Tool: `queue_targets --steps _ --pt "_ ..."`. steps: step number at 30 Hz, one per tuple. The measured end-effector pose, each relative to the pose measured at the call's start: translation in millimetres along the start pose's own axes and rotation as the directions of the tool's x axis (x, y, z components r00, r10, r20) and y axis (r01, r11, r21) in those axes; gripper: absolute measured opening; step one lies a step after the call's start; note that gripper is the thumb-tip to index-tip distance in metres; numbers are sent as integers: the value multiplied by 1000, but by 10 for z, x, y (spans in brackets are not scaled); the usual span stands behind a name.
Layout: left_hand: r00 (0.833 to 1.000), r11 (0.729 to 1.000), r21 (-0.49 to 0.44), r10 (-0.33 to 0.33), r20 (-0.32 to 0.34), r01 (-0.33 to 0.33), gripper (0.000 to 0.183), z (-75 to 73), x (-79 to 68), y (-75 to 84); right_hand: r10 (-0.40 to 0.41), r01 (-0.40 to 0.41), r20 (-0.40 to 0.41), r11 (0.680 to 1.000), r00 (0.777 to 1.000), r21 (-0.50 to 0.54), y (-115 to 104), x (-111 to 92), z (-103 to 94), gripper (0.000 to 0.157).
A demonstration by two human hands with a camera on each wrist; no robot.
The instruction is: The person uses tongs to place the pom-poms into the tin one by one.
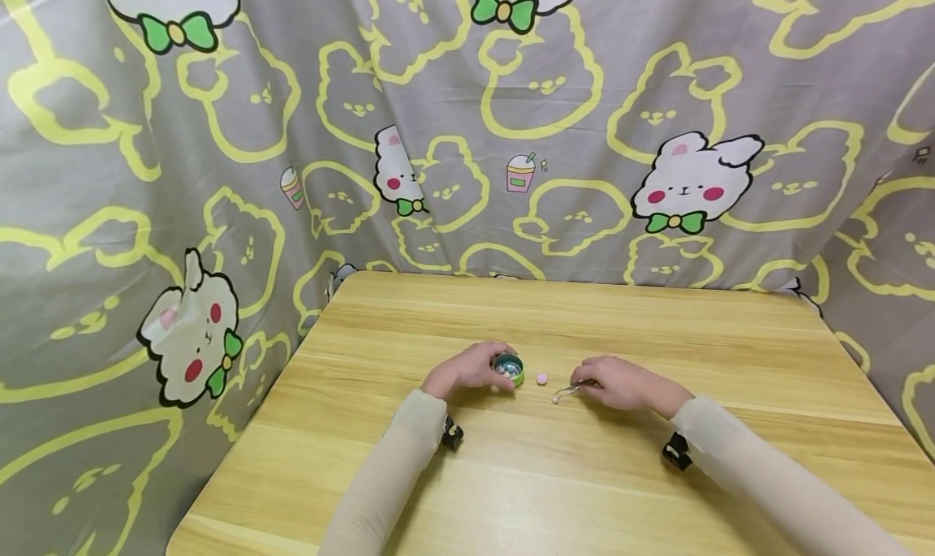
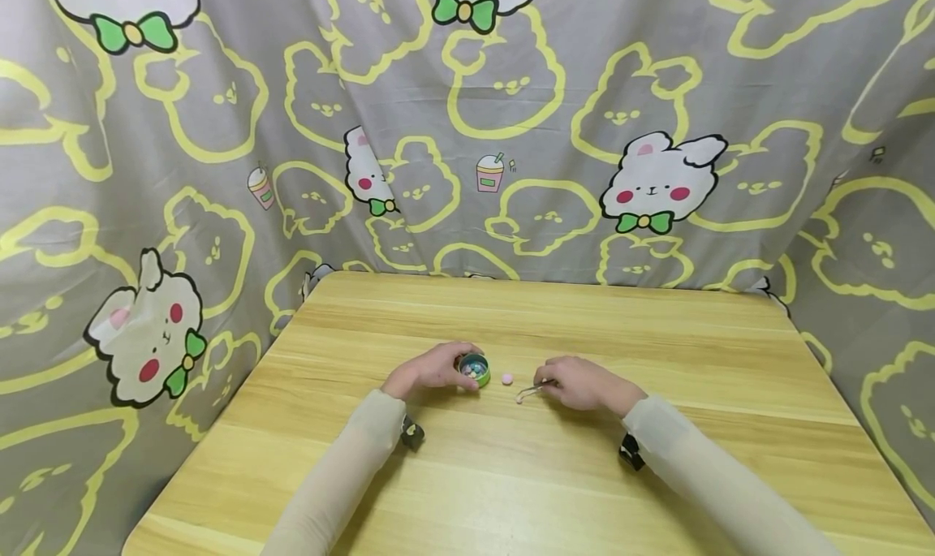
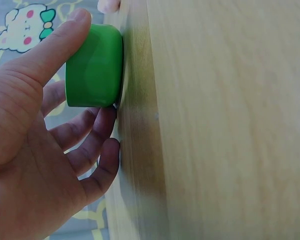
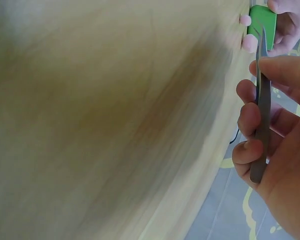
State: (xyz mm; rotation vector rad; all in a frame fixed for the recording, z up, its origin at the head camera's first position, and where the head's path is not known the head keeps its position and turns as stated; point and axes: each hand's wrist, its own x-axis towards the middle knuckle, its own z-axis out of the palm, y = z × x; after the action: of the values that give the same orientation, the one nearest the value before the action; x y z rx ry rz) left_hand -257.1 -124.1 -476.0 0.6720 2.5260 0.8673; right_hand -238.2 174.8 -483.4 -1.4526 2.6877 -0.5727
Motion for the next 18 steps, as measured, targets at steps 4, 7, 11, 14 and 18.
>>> queue_targets --steps 4,7,11,14,18 --pt "1000 1000 -5 2 -1 -2 59 4 3 -2 14 -14 19 1000 1000 3 7 1 18 9" --pt "1000 1000 -9 2 -1 -2 59 7 4 -4 26 -26 33 1000 999 8 13 0 30 10" --pt "1000 1000 -8 1 1 0 59 7 7 -8 29 -29 37 999 999 14 16 -2 38 10" --pt "1000 1000 -5 0 1 0 59 7 7 -11 19 -19 33 1000 999 19 18 -3 38 9" --pt "1000 1000 0 -1 0 1 59 5 6 -11 1 -2 25 1000 1000 23 29 -7 40 9"
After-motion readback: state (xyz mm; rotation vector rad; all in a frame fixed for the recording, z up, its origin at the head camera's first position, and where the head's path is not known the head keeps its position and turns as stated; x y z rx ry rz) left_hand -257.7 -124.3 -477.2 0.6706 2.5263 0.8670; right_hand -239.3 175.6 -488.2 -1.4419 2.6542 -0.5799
